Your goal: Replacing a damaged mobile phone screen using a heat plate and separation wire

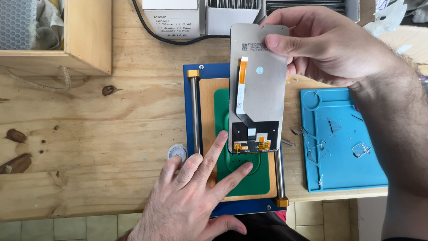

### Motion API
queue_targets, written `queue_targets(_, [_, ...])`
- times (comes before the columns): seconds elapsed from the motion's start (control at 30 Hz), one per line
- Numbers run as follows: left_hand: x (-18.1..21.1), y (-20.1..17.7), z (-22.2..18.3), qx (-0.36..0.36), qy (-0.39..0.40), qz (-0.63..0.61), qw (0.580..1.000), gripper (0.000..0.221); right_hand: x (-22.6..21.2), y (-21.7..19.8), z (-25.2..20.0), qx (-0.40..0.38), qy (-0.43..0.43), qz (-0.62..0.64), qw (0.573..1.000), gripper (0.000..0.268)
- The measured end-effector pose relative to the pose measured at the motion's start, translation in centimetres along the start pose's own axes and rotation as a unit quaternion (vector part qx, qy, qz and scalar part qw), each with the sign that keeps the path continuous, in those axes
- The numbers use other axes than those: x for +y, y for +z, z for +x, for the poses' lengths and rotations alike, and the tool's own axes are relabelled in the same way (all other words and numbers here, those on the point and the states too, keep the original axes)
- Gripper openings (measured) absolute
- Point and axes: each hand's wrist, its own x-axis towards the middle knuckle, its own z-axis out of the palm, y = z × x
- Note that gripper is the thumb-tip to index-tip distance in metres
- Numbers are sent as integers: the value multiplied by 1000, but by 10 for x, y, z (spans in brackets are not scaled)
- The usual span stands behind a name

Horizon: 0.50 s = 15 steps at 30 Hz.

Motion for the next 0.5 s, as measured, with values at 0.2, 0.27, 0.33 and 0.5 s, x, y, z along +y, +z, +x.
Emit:
queue_targets(0.2, [0, -1, 0, 3, 1, 6, 1000, 92, -1, 1, -1, 4, 0, 6, 1000, 24])
queue_targets(0.27, [-1, -9, 1, 14, 5, 11, 1000, 93, -1, 1, -1, 8, -1, 11, 1000, 23])
queue_targets(0.33, [-1, -24, 3, 119, 11, -31, 992, 73, 0, -1, 0, -3, 2, 8, 1000, 22])
queue_targets(0.5, [-17, -24, 0, 223, -36, -49, 973, 42, 3, 7, 6, -6, 15, 14, 1000, 22])
